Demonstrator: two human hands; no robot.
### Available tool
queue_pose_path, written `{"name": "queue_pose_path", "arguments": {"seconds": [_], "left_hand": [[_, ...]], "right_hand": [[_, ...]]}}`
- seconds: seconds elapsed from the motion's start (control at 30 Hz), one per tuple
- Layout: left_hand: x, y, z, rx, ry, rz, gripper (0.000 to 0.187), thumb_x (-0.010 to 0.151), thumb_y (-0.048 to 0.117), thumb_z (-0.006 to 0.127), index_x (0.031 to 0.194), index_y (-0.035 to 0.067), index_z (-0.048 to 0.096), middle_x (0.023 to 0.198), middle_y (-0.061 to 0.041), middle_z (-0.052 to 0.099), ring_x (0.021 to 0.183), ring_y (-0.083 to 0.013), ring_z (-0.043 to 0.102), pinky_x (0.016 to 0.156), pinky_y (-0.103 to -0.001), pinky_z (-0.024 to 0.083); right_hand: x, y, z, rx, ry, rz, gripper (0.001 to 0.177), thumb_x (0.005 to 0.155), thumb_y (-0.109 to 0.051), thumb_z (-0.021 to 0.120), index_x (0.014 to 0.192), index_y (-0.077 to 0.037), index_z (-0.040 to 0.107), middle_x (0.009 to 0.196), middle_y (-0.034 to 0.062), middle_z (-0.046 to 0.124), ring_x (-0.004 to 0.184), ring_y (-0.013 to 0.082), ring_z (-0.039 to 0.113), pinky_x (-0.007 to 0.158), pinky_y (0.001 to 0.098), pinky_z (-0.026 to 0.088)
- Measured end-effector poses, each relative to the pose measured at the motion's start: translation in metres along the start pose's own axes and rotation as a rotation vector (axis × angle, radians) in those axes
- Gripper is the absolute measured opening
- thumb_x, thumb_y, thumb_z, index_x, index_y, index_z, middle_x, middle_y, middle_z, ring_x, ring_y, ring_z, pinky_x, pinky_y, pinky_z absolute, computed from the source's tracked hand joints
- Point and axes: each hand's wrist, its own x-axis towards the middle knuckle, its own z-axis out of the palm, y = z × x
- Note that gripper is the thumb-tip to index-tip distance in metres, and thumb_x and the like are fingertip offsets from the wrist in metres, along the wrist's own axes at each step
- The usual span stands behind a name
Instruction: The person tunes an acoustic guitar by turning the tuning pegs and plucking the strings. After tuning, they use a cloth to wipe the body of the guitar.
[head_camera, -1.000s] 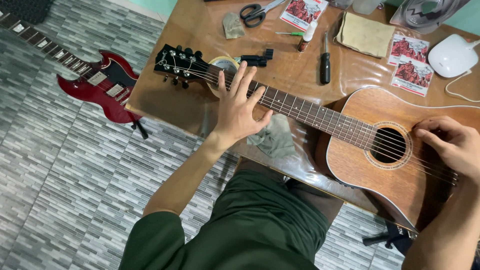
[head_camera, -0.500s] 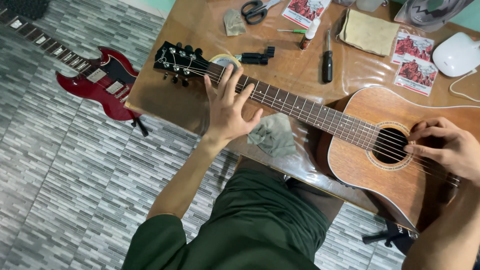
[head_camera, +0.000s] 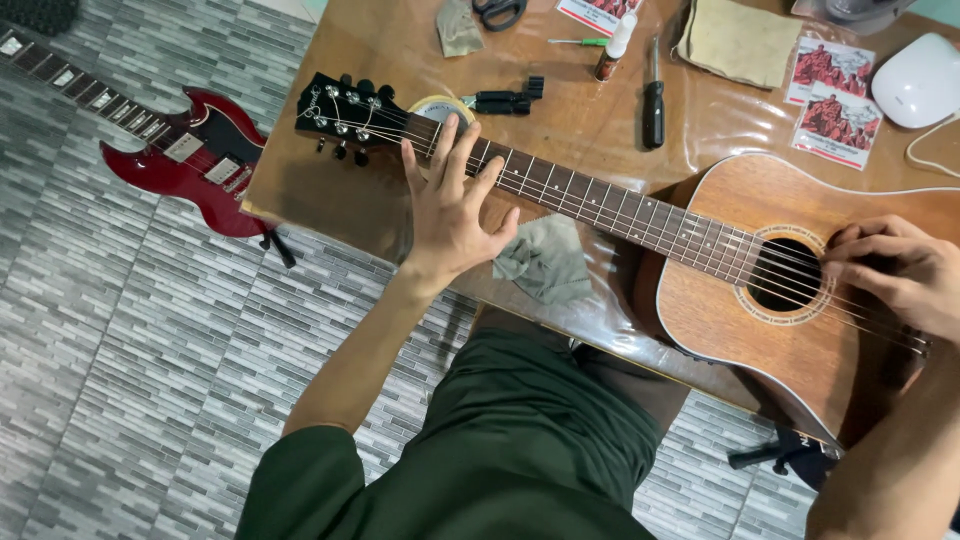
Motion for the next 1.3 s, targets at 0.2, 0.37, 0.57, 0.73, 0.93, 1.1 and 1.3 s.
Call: {"name": "queue_pose_path", "arguments": {"seconds": [0.2, 0.37, 0.57, 0.73, 0.93, 1.1, 1.3], "left_hand": [[0.002, -0.001, -0.003, 0.016, 0.001, 0.019, 0.046, 0.079, 0.035, 0.083, 0.115, 0.008, 0.076, 0.156, -0.02, 0.042, 0.152, -0.0381, 0.027, 0.117, -0.079, 0.011], [0.004, 0.001, -0.005, 0.018, -0.007, 0.024, 0.049, 0.078, 0.037, 0.084, 0.116, 0.007, 0.076, 0.154, -0.02, 0.044, 0.151, -0.0379, 0.028, 0.117, -0.079, 0.012], [-0.002, 0.01, 0.0, -0.014, -0.004, 0.037, 0.053, 0.078, 0.041, 0.08, 0.12, 0.008, 0.076, 0.154, -0.02, 0.045, 0.15, -0.0381, 0.031, 0.117, -0.08, 0.009], [-0.004, 0.016, 0.005, -0.028, 0.006, 0.041, 0.047, 0.081, 0.039, 0.08, 0.118, 0.01, 0.077, 0.155, -0.018, 0.046, 0.15, -0.0367, 0.033, 0.118, -0.077, 0.007], [-0.004, 0.017, 0.004, -0.004, -0.021, 0.034, 0.049, 0.08, 0.037, 0.084, 0.119, 0.009, 0.076, 0.155, -0.018, 0.045, 0.151, -0.037, 0.031, 0.117, -0.079, 0.01], [-0.005, 0.015, 0.003, -0.033, -0.008, 0.05, 0.047, 0.079, 0.032, 0.08, 0.12, 0.009, 0.075, 0.153, -0.02, 0.047, 0.15, -0.0397, 0.033, 0.118, -0.078, 0.009], [-0.005, 0.015, 0.002, -0.033, -0.013, 0.052, 0.048, 0.081, 0.035, 0.076, 0.12, 0.008, 0.075, 0.152, -0.02, 0.048, 0.149, -0.0398, 0.034, 0.117, -0.078, 0.01]], "right_hand": [[0.001, 0.0, -0.003, -0.029, 0.004, 0.022, 0.012, 0.098, -0.008, 0.075, 0.095, 0.003, 0.076, 0.111, 0.0079, 0.07, 0.107, 0.0151, 0.062, 0.103, 0.025, 0.04], [0.001, -0.029, -0.004, -0.079, -0.002, 0.122, 0.016, 0.091, -0.015, 0.08, 0.097, -0.001, 0.078, 0.116, 0.0041, 0.071, 0.106, 0.0141, 0.062, 0.103, 0.0266, 0.039], [0.005, -0.037, -0.004, -0.122, -0.065, 0.21, 0.039, 0.064, -0.02, 0.093, 0.101, -0.01, 0.083, 0.118, 0.0013, 0.067, 0.108, 0.0142, 0.061, 0.106, 0.029, 0.038], [0.002, -0.024, -0.004, -0.163, -0.075, 0.175, 0.034, 0.068, -0.024, 0.092, 0.098, -0.011, 0.083, 0.119, 0.0007, 0.067, 0.111, 0.0141, 0.061, 0.109, 0.0286, 0.037], [0.001, -0.007, -0.004, -0.12, -0.063, 0.094, 0.024, 0.076, -0.015, 0.087, 0.099, -0.009, 0.082, 0.119, 0.0038, 0.068, 0.115, 0.0157, 0.061, 0.113, 0.0289, 0.04], [0.001, -0.005, -0.004, -0.128, -0.033, 0.089, 0.019, 0.082, -0.017, 0.085, 0.099, -0.009, 0.081, 0.117, 0.0015, 0.068, 0.109, 0.0136, 0.062, 0.107, 0.0256, 0.039], [0.001, -0.019, -0.005, -0.138, -0.039, 0.118, 0.02, 0.084, -0.018, 0.084, 0.101, -0.007, 0.082, 0.116, 0.002, 0.07, 0.108, 0.0137, 0.062, 0.104, 0.0274, 0.039]]}}
